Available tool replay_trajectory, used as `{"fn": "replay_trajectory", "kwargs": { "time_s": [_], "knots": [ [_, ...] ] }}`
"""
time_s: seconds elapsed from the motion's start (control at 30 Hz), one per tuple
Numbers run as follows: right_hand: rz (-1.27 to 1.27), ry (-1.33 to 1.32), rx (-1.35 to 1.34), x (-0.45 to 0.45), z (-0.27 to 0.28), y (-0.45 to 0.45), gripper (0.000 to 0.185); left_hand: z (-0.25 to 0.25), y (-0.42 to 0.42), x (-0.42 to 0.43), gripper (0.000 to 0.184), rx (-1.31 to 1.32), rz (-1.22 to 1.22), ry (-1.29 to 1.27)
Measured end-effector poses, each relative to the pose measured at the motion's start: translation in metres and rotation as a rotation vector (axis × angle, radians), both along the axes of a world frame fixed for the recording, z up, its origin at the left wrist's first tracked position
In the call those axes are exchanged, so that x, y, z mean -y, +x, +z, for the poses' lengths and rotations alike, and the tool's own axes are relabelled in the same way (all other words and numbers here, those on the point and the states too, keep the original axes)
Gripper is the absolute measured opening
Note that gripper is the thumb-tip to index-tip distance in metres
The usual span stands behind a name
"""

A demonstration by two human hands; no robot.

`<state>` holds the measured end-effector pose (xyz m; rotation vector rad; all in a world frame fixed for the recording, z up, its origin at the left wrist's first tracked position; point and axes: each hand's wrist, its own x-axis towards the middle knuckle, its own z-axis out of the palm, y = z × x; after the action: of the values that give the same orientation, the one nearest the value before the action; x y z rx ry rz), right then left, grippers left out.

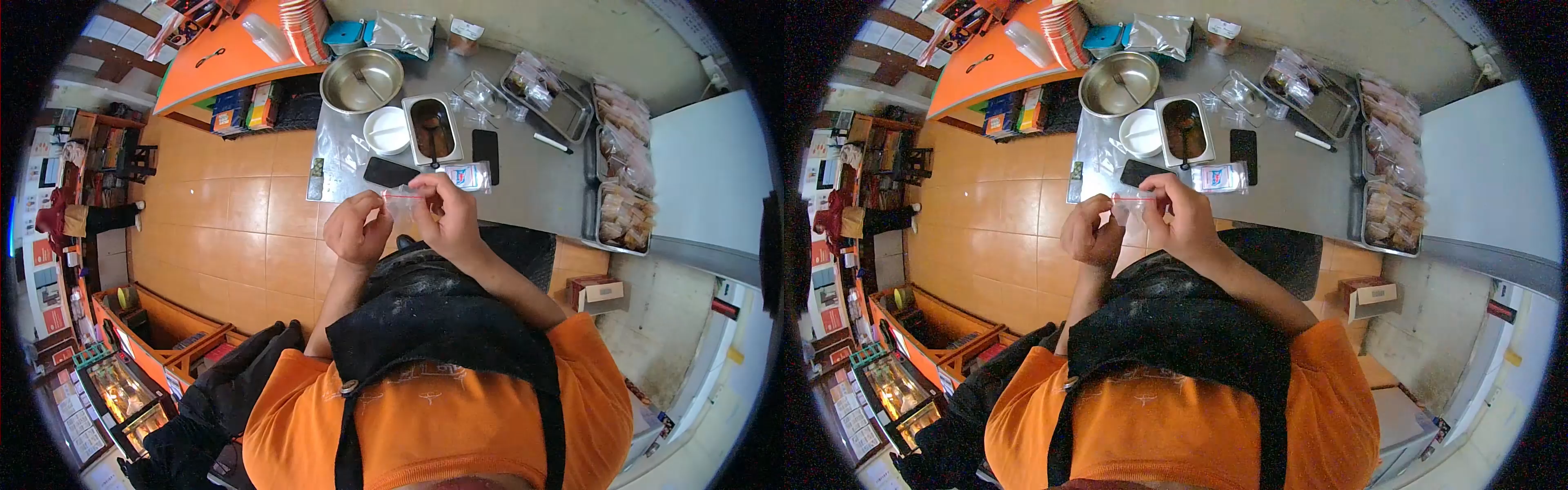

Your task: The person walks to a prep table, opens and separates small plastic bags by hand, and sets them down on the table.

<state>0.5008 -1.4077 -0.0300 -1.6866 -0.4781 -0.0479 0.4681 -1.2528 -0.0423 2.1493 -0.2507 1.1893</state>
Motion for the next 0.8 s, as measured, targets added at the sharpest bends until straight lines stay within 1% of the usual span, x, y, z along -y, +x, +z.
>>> {"fn": "replay_trajectory", "kwargs": {
  "time_s": [0.03, 0.1, 0.13, 0.17, 0.2, 0.23, 0.27, 0.3, 0.33, 0.37, 0.4, 0.43, 0.47, 0.5, 0.53, 0.57, 0.6, 0.63, 0.67, 0.7, 0.73, 0.77, 0.8],
  "knots": [
    [0.001, 0.003, 0.0, 0.001, -0.001, 0.003, 0.013, 0.001, -0.001, 0.0, 0.024, -0.048, -0.004, -0.028],
    [0.168, -0.045, -0.023, 0.005, -0.002, 0.013, 0.014, -0.005, 0.001, -0.001, 0.022, -0.065, -0.013, -0.057],
    [0.169, -0.043, -0.023, 0.005, -0.006, 0.016, 0.014, -0.007, 0.002, -0.002, 0.021, -0.085, -0.024, -0.089],
    [0.285, 0.137, -0.119, 0.004, -0.012, 0.019, 0.016, -0.007, 0.001, -0.003, 0.021, -0.084, -0.023, -0.088],
    [0.399, 0.318, -0.216, 0.004, -0.016, 0.021, 0.017, -0.005, 0.0, -0.003, 0.02, -0.159, -0.047, -0.151],
    [0.398, 0.318, -0.216, 0.007, -0.016, 0.024, 0.017, -0.004, -0.001, -0.004, 0.019, -0.234, -0.072, -0.215],
    [0.529, 0.378, -0.315, 0.012, -0.017, 0.027, 0.017, -0.007, -0.002, -0.004, 0.019, -0.234, -0.073, -0.215],
    [0.66, 0.436, -0.414, 0.014, -0.018, 0.03, 0.017, -0.014, -0.004, -0.004, 0.017, -0.308, -0.162, -0.299],
    [0.661, 0.435, -0.415, 0.013, -0.019, 0.033, 0.017, -0.016, -0.004, -0.003, 0.016, -0.382, -0.252, -0.384],
    [0.712, 0.518, -0.394, 0.012, -0.022, 0.035, 0.018, -0.018, -0.004, -0.002, 0.016, -0.383, -0.25, -0.384],
    [0.763, 0.6, -0.371, 0.011, -0.025, 0.036, 0.019, -0.018, -0.002, -0.001, 0.017, -0.384, -0.337, -0.449],
    [0.766, 0.6, -0.371, 0.015, -0.029, 0.036, 0.019, -0.018, -0.001, 0.0, 0.018, -0.384, -0.423, -0.512],
    [0.861, 0.697, -0.64, 0.023, -0.035, 0.036, 0.021, -0.024, -0.004, 0.003, 0.019, -0.46, -0.509, -0.658],
    [0.949, 0.787, -0.912, 0.028, -0.039, 0.036, 0.023, -0.024, -0.007, 0.005, 0.019, -0.458, -0.508, -0.657],
    [0.902, 0.852, -0.885, 0.023, -0.04, 0.032, 0.021, -0.023, -0.011, 0.006, 0.02, -0.607, -0.626, -0.981],
    [0.907, 0.851, -0.883, 0.022, -0.044, 0.031, 0.021, -0.021, -0.013, 0.006, 0.022, -0.753, -0.739, -1.306],
    [0.87, 0.87, -0.953, 0.022, -0.049, 0.031, 0.018, -0.018, -0.013, 0.006, 0.021, -0.749, -0.858, -1.368],
    [0.833, 0.887, -1.022, 0.022, -0.049, 0.03, 0.015, -0.011, -0.012, 0.006, 0.021, -0.745, -0.856, -1.366],
    [0.84, 0.886, -1.021, 0.023, -0.048, 0.03, 0.015, -0.004, -0.011, 0.004, 0.016, -0.75, -0.972, -1.57],
    [0.849, 0.758, -0.99, 0.024, -0.045, 0.029, 0.013, 0.0, -0.011, 0.001, 0.016, -0.75, -1.087, -1.773],
    [0.854, 0.63, -0.959, 0.025, -0.042, 0.028, 0.012, -0.006, -0.012, -0.005, 0.014, -0.864, -0.931, -1.664],
    [0.861, 0.63, -0.959, 0.026, -0.04, 0.03, 0.012, -0.014, -0.013, -0.007, 0.014, -0.86, -0.927, -1.663],
    [0.904, 0.628, -0.965, 0.028, -0.039, 0.03, 0.013, -0.023, -0.013, -0.009, 0.015, -1.009, -0.891, -1.509]
  ]
}}
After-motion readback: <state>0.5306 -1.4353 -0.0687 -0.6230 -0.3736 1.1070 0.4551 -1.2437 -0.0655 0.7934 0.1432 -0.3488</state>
